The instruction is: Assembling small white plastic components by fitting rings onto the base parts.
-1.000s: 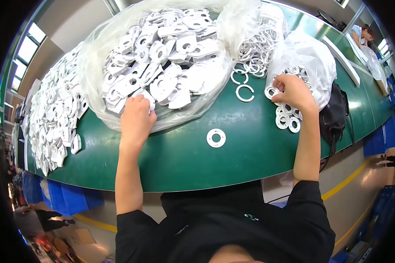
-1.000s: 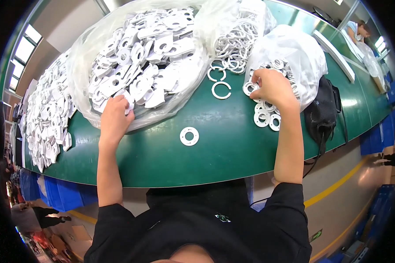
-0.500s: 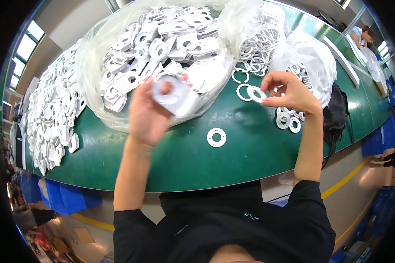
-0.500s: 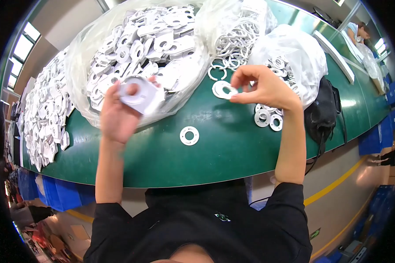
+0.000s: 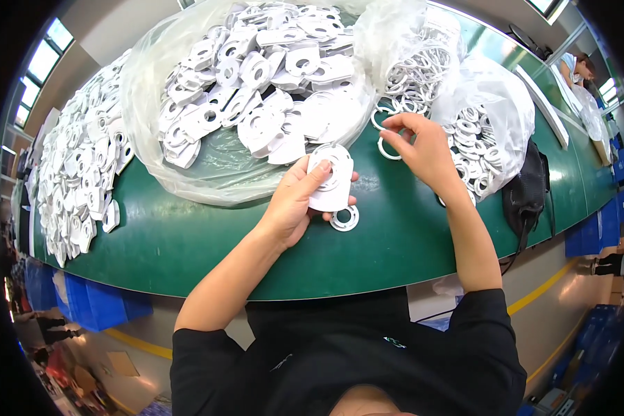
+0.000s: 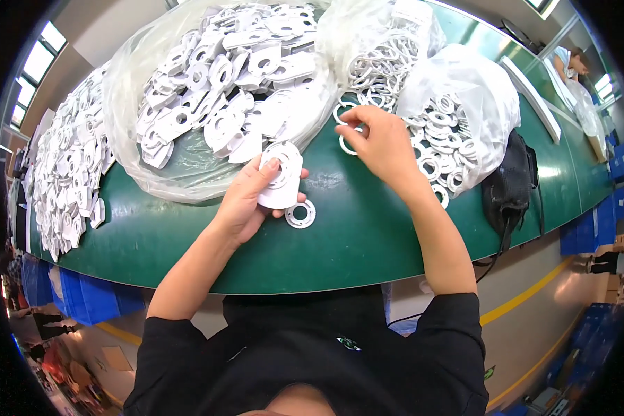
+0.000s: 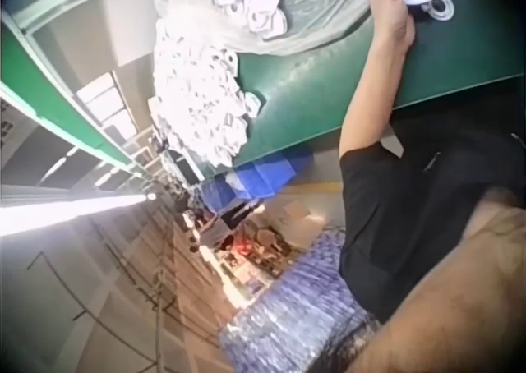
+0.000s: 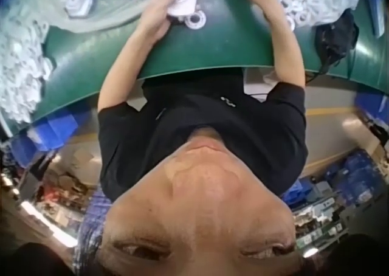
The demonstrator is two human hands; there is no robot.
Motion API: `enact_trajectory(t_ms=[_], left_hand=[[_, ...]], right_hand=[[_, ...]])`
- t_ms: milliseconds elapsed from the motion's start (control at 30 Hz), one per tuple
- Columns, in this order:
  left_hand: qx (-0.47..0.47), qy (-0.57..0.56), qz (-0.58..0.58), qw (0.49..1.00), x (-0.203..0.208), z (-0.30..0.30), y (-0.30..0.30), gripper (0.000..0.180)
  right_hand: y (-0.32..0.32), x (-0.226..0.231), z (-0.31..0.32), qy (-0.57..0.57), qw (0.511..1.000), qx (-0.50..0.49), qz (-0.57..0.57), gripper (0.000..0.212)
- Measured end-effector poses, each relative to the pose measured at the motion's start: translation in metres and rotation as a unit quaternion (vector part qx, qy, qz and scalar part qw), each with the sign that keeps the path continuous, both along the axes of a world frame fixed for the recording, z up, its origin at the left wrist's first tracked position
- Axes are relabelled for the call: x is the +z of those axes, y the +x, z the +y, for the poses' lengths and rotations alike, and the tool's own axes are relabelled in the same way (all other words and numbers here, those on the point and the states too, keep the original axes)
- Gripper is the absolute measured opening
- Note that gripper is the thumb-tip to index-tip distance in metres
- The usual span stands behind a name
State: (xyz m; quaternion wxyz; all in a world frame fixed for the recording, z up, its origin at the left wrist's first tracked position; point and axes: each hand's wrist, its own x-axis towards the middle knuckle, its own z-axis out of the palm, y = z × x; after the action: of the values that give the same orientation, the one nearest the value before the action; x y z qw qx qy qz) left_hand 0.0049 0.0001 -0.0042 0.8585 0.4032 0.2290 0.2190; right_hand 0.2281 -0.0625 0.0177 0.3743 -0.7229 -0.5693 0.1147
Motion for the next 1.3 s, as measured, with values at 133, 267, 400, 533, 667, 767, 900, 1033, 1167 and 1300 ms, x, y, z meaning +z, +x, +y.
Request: enact_trajectory(t_ms=[133, 267, 400, 533, 667, 767, 900, 1033, 1167, 1300], left_hand=[[0.019, -0.006, 0.047, 0.999, 0.004, 0.001, -0.001, 0.031], [0.039, 0.016, 0.109, 0.993, 0.005, -0.001, -0.002, 0.036], [0.024, -0.022, 0.071, 0.997, 0.004, 0.001, -0.002, 0.038], [-0.040, -0.009, -0.001, 0.999, 0.005, 0.000, 0.000, 0.033], [-0.047, 0.014, 0.025, 0.998, -0.001, -0.002, 0.001, 0.033], [-0.034, 0.018, 0.026, 0.999, -0.001, 0.002, -0.003, 0.033], [-0.004, 0.025, 0.046, 0.999, 0.005, -0.001, 0.000, 0.041], [-0.011, 0.047, 0.028, 0.998, 0.004, -0.004, 0.002, 0.049], [-0.030, 0.043, 0.032, 0.998, 0.002, -0.005, 0.004, 0.053], [-0.058, 0.073, 0.033, 0.995, -0.001, -0.005, -0.001, 0.057]], right_hand=[[0.016, -0.021, -0.003, 0.002, 0.982, -0.061, -0.179, 0.019], [0.017, -0.025, -0.003, -0.008, 0.975, -0.052, -0.214, 0.013], [0.012, -0.017, 0.001, 0.005, 0.986, -0.079, -0.147, 0.011], [0.004, -0.009, 0.002, 0.038, 0.999, -0.024, 0.006, 0.011], [0.001, -0.011, 0.001, 0.096, 0.992, 0.001, -0.079, 0.012], [0.001, -0.008, -0.003, 0.015, 0.991, -0.011, -0.132, 0.013], [-0.002, -0.001, -0.007, -0.164, 0.984, 0.017, -0.062, 0.015], [0.001, -0.011, -0.009, -0.117, 0.985, 0.064, -0.111, 0.014], [-0.005, -0.002, -0.004, 0.003, 0.999, 0.048, -0.022, 0.012], [-0.021, 0.011, -0.006, -0.009, 0.974, 0.143, 0.176, 0.015]])
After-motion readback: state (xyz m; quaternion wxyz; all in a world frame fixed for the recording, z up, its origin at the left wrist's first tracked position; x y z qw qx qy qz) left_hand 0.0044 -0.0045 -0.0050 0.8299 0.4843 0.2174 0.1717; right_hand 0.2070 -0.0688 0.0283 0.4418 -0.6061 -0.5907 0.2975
